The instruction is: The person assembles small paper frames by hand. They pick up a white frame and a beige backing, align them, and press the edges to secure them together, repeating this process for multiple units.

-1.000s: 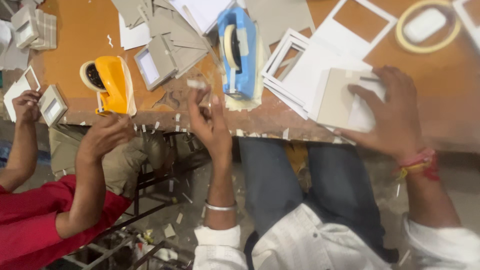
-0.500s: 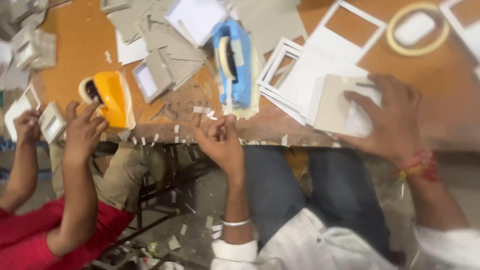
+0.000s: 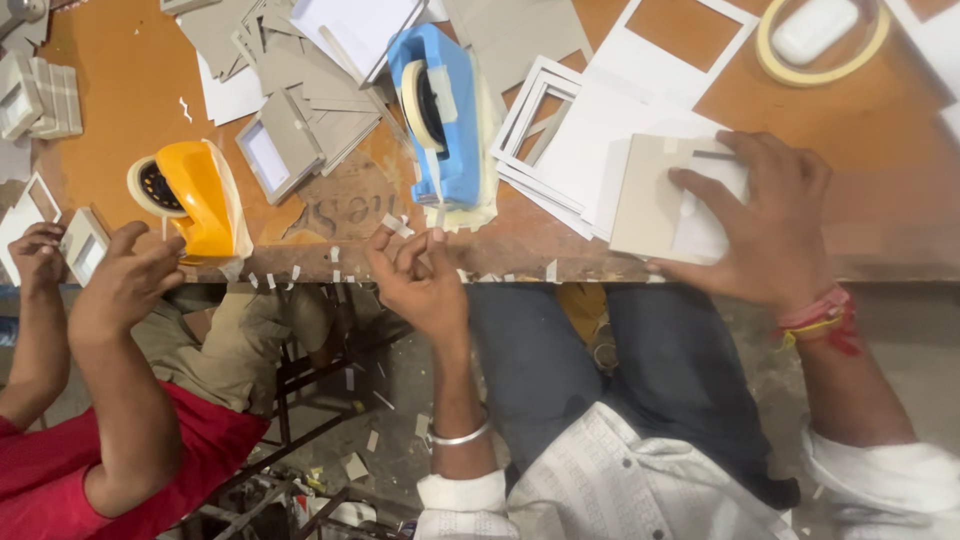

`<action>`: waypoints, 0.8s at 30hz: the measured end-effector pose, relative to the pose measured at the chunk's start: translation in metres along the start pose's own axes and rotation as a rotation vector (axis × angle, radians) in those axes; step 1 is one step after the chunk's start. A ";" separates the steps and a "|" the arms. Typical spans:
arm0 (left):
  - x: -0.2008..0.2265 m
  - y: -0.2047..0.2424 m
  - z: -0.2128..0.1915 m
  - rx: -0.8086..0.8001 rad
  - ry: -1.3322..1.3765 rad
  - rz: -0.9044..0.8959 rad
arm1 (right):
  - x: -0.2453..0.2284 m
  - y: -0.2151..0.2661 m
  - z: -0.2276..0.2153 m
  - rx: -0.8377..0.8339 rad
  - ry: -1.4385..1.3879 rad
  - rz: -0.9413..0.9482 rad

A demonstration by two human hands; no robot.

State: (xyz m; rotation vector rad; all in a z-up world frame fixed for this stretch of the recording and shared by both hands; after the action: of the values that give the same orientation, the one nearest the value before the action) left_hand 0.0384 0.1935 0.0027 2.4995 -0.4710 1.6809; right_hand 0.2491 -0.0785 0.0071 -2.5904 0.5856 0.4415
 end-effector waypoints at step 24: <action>-0.008 -0.007 -0.042 -0.001 0.103 0.028 | -0.005 -0.004 -0.002 -0.033 0.057 -0.017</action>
State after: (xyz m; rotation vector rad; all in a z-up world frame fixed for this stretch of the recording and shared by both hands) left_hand 0.0003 0.2118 0.0126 2.4023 -0.4984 1.8078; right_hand 0.2471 -0.0747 0.0116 -2.6449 0.5795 0.3752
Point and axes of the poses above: each hand's wrist, its own y-axis away from the middle knuckle, its own z-axis out of the palm, x = y × z, the point moved 5 cm from there along -y, towards the middle knuckle, and after that the axes turned 8 degrees about -z, right-handed, at the moved point
